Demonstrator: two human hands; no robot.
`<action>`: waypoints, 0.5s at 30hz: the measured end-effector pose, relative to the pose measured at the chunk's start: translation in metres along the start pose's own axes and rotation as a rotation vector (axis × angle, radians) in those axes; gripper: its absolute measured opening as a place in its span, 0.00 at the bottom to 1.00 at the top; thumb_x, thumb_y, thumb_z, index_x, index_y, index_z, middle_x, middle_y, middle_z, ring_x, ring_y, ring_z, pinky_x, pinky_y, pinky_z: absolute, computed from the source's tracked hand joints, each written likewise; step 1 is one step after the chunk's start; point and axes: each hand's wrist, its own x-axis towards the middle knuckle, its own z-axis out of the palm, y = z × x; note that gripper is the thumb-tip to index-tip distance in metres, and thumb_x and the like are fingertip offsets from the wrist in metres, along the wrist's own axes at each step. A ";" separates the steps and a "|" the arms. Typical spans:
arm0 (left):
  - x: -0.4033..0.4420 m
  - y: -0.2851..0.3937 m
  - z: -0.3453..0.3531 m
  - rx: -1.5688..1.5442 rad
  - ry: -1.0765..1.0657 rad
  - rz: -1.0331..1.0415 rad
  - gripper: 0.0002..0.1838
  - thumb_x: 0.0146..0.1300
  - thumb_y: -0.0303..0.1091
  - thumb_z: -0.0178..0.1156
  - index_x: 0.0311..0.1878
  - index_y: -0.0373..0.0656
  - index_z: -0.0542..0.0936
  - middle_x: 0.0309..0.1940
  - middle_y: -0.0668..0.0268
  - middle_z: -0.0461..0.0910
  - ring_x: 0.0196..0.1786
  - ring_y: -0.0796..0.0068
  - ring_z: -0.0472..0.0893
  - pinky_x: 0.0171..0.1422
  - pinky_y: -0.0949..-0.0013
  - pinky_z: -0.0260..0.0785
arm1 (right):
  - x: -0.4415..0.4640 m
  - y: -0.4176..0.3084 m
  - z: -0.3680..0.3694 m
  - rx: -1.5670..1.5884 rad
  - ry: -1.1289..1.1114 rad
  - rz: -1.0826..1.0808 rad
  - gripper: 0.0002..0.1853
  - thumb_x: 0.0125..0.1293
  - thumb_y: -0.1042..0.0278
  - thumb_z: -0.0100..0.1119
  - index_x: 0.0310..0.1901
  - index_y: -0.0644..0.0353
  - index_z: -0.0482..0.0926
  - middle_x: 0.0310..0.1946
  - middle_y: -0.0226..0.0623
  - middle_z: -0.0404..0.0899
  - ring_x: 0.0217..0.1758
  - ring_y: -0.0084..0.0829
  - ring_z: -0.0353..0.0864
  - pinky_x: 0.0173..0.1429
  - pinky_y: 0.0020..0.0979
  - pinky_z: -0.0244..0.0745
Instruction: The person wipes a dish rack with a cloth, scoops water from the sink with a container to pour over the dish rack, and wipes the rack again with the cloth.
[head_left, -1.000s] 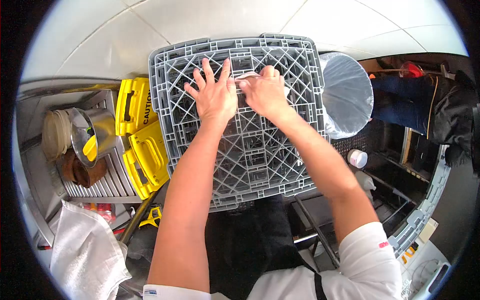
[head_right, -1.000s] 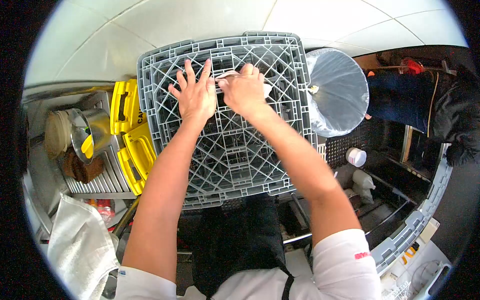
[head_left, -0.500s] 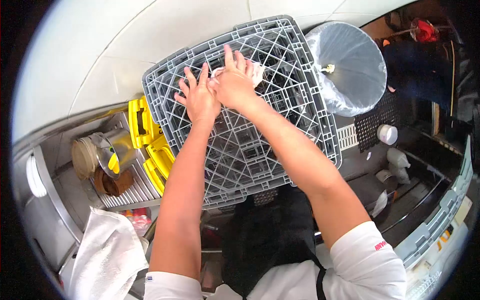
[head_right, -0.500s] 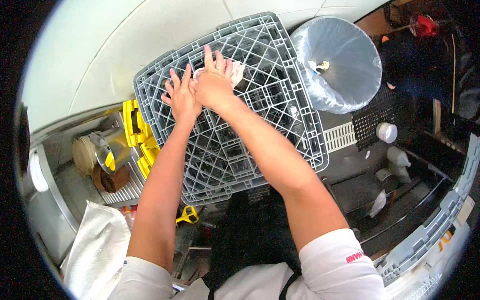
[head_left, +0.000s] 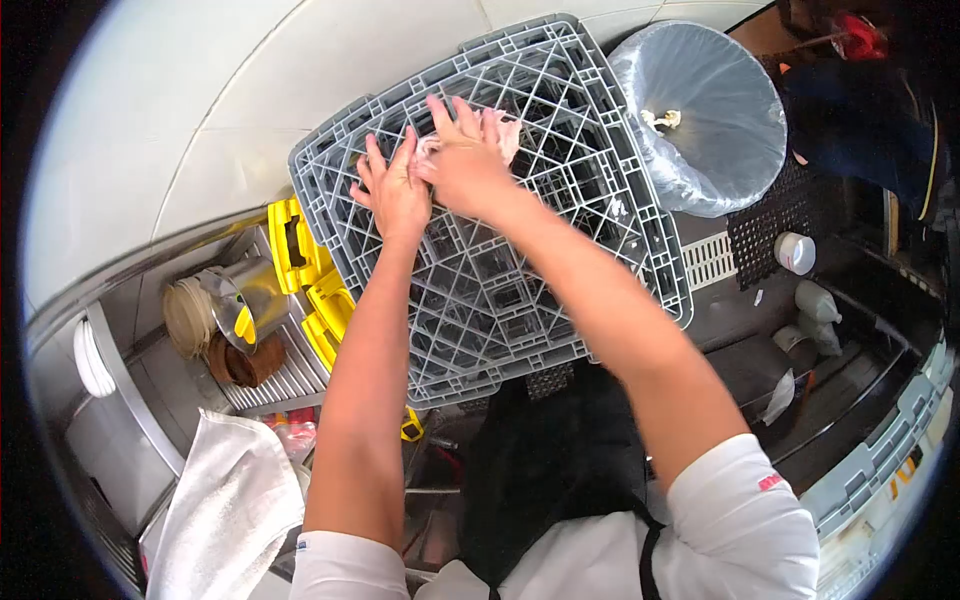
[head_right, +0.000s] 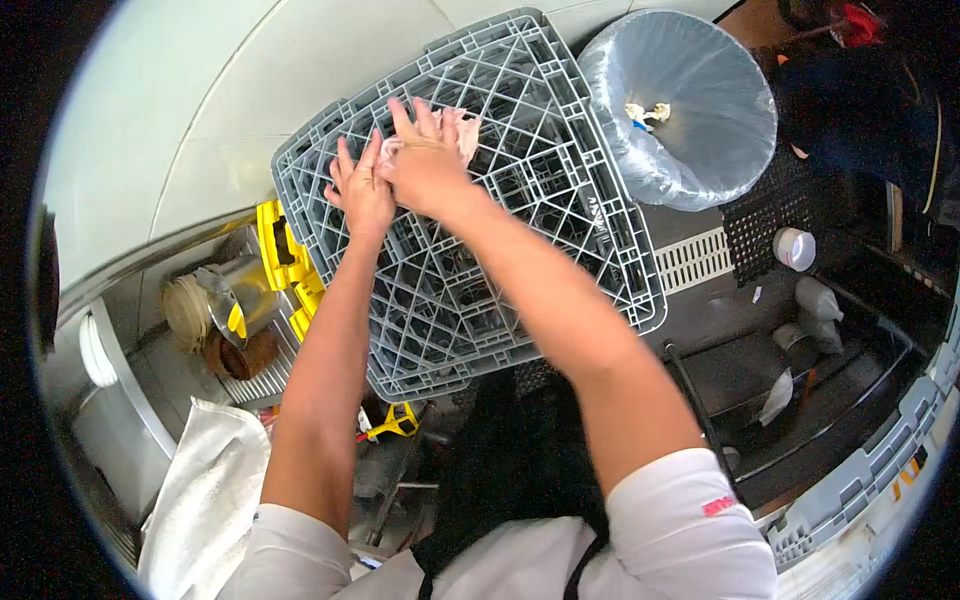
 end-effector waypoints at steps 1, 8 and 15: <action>0.001 0.000 0.002 -0.007 0.005 -0.008 0.21 0.78 0.48 0.51 0.72 0.75 0.75 0.83 0.56 0.51 0.82 0.40 0.52 0.79 0.25 0.36 | -0.006 0.014 -0.009 0.038 -0.065 -0.090 0.20 0.75 0.48 0.53 0.50 0.51 0.90 0.84 0.49 0.42 0.86 0.58 0.39 0.83 0.62 0.32; 0.001 0.000 0.001 0.006 0.012 0.016 0.22 0.79 0.52 0.47 0.73 0.76 0.74 0.83 0.55 0.51 0.82 0.42 0.52 0.79 0.26 0.36 | -0.038 0.036 -0.053 0.073 0.173 -0.064 0.18 0.76 0.50 0.53 0.58 0.45 0.86 0.78 0.52 0.61 0.83 0.60 0.49 0.82 0.60 0.41; 0.000 0.004 -0.001 0.055 0.004 0.003 0.21 0.79 0.48 0.48 0.72 0.74 0.75 0.83 0.55 0.51 0.81 0.42 0.53 0.80 0.29 0.39 | -0.001 0.006 -0.005 -0.079 0.002 -0.099 0.18 0.71 0.52 0.59 0.54 0.51 0.88 0.78 0.41 0.63 0.84 0.55 0.50 0.82 0.65 0.38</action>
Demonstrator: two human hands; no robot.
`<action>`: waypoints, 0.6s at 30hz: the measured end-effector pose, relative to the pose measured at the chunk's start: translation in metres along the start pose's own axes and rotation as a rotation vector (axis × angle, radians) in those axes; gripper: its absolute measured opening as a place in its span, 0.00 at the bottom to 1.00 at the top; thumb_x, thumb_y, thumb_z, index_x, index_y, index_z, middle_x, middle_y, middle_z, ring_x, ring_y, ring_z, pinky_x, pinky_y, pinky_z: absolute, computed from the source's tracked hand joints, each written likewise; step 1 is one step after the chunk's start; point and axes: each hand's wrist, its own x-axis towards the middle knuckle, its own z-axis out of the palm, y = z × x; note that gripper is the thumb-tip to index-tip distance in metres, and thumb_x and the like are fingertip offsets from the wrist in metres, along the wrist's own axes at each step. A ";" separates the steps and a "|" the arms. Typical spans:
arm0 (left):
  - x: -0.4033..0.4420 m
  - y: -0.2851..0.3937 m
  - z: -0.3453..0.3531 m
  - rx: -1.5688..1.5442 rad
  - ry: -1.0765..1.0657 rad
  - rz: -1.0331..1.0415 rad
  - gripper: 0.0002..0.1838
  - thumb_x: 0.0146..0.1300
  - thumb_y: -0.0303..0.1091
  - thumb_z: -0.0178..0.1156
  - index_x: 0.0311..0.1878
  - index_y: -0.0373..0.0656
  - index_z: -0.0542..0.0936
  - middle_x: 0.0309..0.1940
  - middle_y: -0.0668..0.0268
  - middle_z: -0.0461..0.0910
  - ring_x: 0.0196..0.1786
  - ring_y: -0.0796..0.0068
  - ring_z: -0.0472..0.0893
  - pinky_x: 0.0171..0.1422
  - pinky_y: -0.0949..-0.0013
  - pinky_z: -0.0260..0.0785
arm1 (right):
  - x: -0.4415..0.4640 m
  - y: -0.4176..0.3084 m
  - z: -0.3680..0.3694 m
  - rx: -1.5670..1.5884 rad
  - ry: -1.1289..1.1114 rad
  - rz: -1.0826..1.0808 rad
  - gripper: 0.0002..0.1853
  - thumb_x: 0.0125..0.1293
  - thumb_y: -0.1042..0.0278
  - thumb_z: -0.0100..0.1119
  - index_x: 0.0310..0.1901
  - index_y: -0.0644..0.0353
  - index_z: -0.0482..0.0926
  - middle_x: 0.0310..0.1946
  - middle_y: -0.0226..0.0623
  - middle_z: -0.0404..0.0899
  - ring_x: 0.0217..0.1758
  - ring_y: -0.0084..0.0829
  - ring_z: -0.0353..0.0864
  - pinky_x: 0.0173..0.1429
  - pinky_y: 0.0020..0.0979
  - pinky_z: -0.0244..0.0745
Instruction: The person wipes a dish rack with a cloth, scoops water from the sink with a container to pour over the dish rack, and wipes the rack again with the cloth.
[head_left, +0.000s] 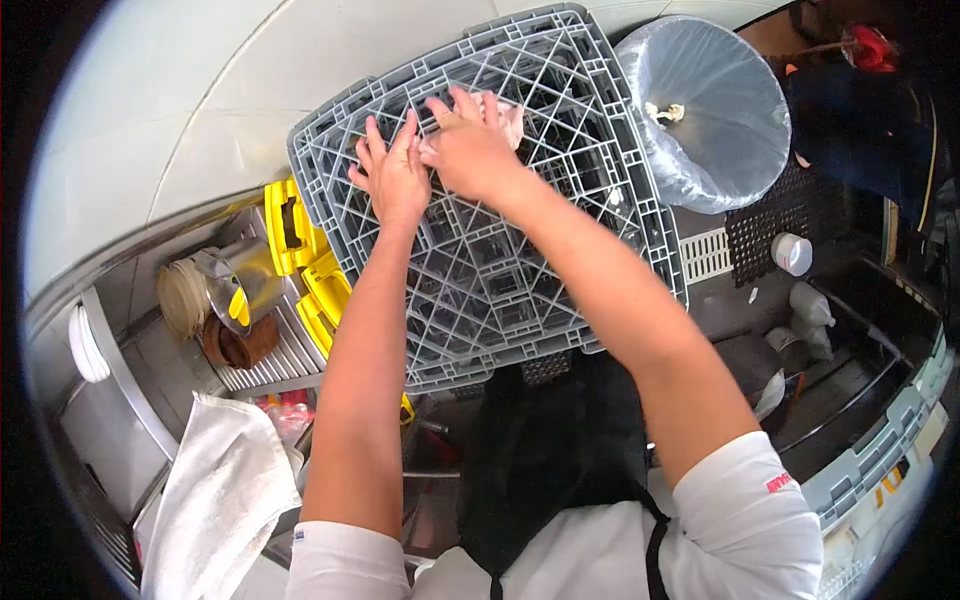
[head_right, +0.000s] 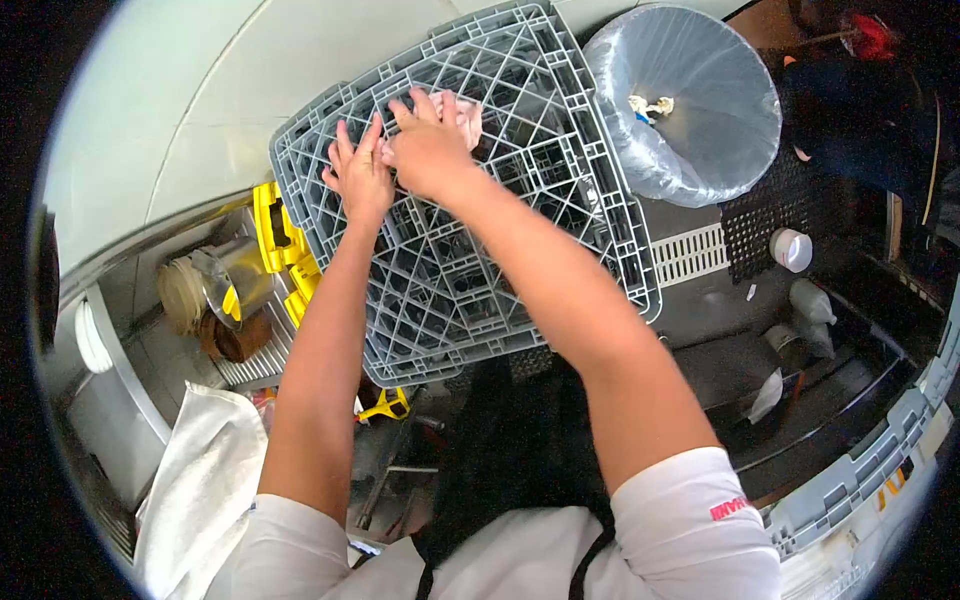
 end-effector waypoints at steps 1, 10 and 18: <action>0.000 0.003 -0.002 -0.001 -0.009 -0.011 0.21 0.79 0.48 0.49 0.72 0.75 0.75 0.83 0.55 0.51 0.81 0.41 0.53 0.80 0.30 0.39 | 0.001 0.007 -0.006 0.013 -0.051 -0.060 0.17 0.74 0.53 0.55 0.53 0.49 0.88 0.76 0.40 0.66 0.83 0.51 0.53 0.82 0.64 0.40; 0.002 0.001 -0.003 -0.037 -0.061 -0.018 0.22 0.78 0.50 0.51 0.73 0.78 0.73 0.84 0.54 0.49 0.82 0.40 0.52 0.81 0.31 0.36 | -0.058 -0.010 -0.017 -0.006 0.186 0.115 0.11 0.68 0.53 0.65 0.46 0.46 0.90 0.73 0.59 0.61 0.79 0.63 0.52 0.78 0.67 0.46; -0.050 -0.037 -0.039 0.184 -0.223 0.186 0.31 0.80 0.52 0.41 0.83 0.64 0.55 0.85 0.54 0.44 0.85 0.43 0.42 0.81 0.28 0.34 | -0.054 -0.034 0.013 0.024 0.031 0.359 0.17 0.72 0.50 0.60 0.57 0.42 0.88 0.83 0.61 0.29 0.85 0.69 0.24 0.81 0.69 0.21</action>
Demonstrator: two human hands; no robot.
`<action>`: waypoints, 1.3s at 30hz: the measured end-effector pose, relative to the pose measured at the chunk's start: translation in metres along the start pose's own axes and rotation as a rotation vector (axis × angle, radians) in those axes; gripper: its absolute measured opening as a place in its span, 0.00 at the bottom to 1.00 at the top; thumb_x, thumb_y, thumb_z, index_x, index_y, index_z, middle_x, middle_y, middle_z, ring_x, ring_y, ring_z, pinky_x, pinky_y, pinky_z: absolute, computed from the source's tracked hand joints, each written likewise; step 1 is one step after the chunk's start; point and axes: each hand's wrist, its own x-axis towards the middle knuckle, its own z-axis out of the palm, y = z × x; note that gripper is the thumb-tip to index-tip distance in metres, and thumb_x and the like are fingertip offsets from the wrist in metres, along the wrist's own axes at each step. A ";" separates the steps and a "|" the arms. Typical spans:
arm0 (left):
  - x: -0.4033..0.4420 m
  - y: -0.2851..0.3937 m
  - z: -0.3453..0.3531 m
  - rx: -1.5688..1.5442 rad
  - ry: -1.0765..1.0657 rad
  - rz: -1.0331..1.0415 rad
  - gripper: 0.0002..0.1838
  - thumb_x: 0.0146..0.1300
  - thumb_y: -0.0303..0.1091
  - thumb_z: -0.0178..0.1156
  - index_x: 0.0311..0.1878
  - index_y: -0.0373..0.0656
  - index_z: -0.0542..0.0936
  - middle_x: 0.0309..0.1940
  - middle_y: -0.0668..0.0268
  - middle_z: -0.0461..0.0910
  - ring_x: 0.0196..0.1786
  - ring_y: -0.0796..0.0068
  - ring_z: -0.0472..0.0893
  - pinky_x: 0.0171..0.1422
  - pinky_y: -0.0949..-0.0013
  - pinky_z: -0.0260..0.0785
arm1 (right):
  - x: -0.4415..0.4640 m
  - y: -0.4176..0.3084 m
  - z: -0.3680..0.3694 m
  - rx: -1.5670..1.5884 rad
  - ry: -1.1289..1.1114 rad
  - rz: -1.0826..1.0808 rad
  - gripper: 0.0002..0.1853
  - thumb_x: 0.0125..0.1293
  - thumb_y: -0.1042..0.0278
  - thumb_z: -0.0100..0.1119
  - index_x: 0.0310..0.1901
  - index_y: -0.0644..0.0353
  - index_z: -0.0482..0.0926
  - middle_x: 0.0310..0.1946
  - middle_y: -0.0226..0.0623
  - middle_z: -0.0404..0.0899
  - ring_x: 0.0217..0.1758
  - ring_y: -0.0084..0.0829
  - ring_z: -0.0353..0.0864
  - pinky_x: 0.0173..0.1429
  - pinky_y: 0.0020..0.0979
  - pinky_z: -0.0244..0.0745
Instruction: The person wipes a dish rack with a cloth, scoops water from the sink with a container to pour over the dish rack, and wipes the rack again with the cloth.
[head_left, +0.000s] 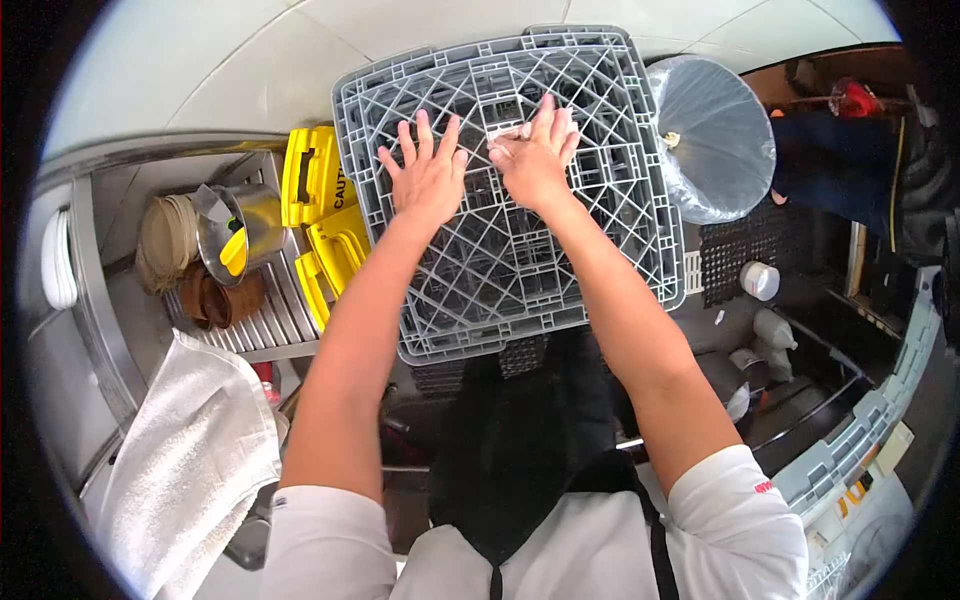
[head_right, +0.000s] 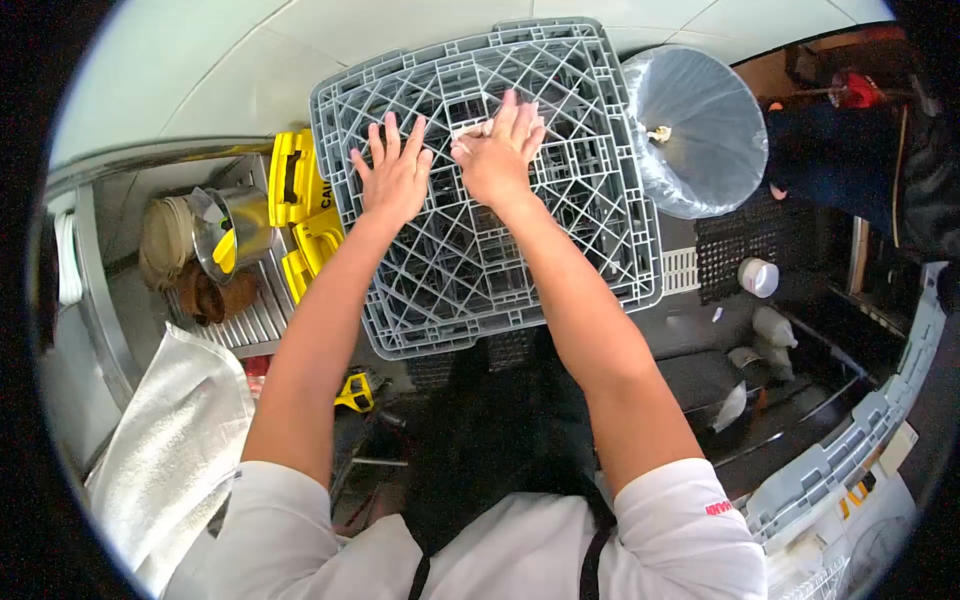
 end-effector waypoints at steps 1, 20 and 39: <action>0.001 0.007 -0.001 0.016 0.003 -0.027 0.30 0.80 0.52 0.40 0.83 0.64 0.55 0.85 0.54 0.44 0.85 0.43 0.42 0.81 0.27 0.34 | -0.001 0.001 -0.007 -0.031 -0.064 -0.013 0.17 0.72 0.49 0.60 0.57 0.41 0.88 0.83 0.60 0.30 0.85 0.69 0.24 0.81 0.69 0.21; 0.001 0.003 0.003 -0.122 0.090 -0.028 0.29 0.79 0.49 0.42 0.82 0.65 0.59 0.84 0.56 0.47 0.85 0.44 0.44 0.79 0.24 0.37 | 0.021 -0.012 0.021 -0.237 0.068 0.033 0.18 0.73 0.50 0.56 0.49 0.52 0.89 0.79 0.75 0.25 0.82 0.78 0.34 0.79 0.70 0.36; -0.001 0.004 0.008 -0.189 0.149 -0.038 0.29 0.78 0.48 0.44 0.81 0.61 0.61 0.83 0.57 0.51 0.85 0.48 0.46 0.80 0.26 0.34 | 0.005 0.010 0.008 -0.138 -0.021 0.010 0.32 0.71 0.39 0.59 0.68 0.52 0.79 0.84 0.56 0.27 0.86 0.62 0.28 0.85 0.58 0.25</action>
